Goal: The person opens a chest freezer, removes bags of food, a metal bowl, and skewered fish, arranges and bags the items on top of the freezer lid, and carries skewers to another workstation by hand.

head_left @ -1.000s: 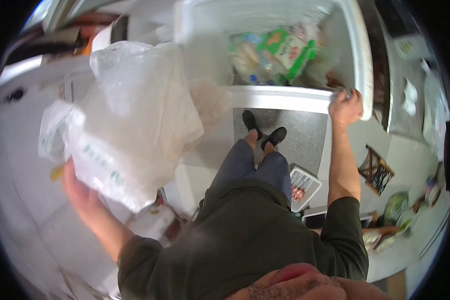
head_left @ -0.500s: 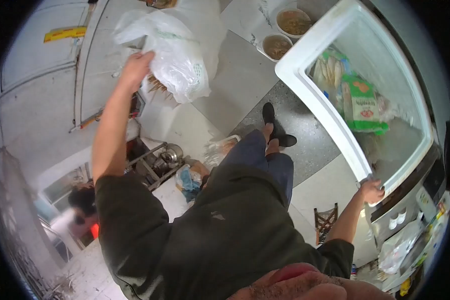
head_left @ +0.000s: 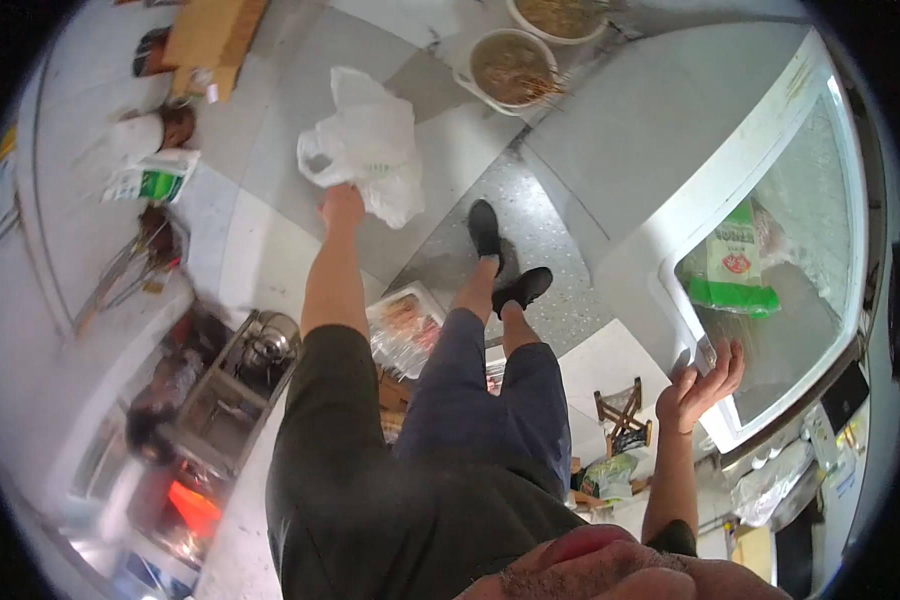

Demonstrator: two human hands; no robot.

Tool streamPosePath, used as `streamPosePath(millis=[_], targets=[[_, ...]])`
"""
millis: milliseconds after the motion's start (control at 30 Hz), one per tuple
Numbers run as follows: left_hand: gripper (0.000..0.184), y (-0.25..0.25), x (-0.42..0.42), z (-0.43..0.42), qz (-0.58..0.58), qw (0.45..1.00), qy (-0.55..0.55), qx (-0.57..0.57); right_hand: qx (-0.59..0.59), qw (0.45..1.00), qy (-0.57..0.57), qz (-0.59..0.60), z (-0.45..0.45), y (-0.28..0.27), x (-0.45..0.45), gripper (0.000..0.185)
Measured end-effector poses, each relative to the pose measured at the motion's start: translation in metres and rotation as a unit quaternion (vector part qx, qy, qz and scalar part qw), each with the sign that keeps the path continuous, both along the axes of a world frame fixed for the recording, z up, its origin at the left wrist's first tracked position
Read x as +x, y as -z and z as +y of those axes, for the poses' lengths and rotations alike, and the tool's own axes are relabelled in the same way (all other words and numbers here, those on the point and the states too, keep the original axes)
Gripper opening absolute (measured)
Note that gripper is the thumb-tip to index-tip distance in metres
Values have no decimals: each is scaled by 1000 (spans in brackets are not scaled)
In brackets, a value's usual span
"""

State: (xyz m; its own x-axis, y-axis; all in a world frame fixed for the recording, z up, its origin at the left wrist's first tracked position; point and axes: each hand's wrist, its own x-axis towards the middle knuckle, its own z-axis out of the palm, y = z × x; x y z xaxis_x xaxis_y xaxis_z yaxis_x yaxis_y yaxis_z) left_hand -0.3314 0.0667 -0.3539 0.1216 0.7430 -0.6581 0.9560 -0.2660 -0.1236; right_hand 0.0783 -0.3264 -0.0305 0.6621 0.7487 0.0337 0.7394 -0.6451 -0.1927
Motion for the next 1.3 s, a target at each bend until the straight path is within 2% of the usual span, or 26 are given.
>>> streamPosePath(millis=[67,100,167,233,267,300,333,367,400,467,500,533,600,633,667,700,733,800,833,900,1000,1133,1233,1300], targets=[[34,80,-41,-30,53,994,93,0,10,1000,9,19,1,2,2,51],[34,115,-56,-48,89,984,152,11,-29,999,-17,-17,0,1,5,54],[33,68,-24,-60,114,978,138,-111,-33,999,-10,1,-3,2,7,54],[30,92,-50,-72,193,903,349,-161,-50,999,6,1,-5,3,8,55],[26,85,-58,-77,190,878,431,-89,-49,999,13,-6,-4,4,6,55],[26,82,-62,-77,151,910,380,-72,-53,999,7,-4,-1,0,8,55],[27,73,-65,-70,64,978,190,-58,-53,999,-3,1,3,-4,10,56],[27,65,-65,-59,-33,999,3,-26,-50,999,1,12,5,-6,12,55],[28,57,-60,-48,-59,998,-11,1,-46,999,5,29,6,-10,12,55],[30,37,-33,-16,-79,993,54,72,-36,997,16,72,6,-17,16,54],[31,-7,15,-4,-192,974,-100,61,-28,995,17,97,6,-19,20,54],[33,-70,83,0,-300,918,-253,51,-23,992,15,123,7,-20,24,54],[34,-192,194,-16,-486,829,-274,32,-14,983,6,181,2,-22,33,54],[34,-238,236,-32,-533,807,-254,13,-34,968,18,248,1,-21,45,61],[35,-276,273,-50,-579,781,-234,-4,-36,972,8,232,-1,-11,61,66],[39,-315,310,-71,-556,814,-165,-17,-39,975,-6,217,-4,3,84,71],[44,-340,337,-96,-529,843,-95,-31,-91,973,24,209,-8,29,114,78],[65,-330,370,-143,-504,858,91,46,-240,953,83,168,-27,93,182,92],[72,-330,381,-157,-455,875,129,105,-330,928,109,131,-32,119,211,99],[86,-331,392,-174,-340,893,203,213,-452,870,160,117,-28,128,239,114],[92,-333,395,-173,-315,913,174,192,-506,812,223,185,-48,166,259,124],[87,-333,398,-174,-310,917,161,193,-507,818,214,167,-63,197,262,134],[85,-333,397,-175,-307,916,158,205,-435,851,250,154,-61,202,258,112],[87,-330,398,-175,-305,905,176,238,-391,848,261,242,-98,265,284,84]])
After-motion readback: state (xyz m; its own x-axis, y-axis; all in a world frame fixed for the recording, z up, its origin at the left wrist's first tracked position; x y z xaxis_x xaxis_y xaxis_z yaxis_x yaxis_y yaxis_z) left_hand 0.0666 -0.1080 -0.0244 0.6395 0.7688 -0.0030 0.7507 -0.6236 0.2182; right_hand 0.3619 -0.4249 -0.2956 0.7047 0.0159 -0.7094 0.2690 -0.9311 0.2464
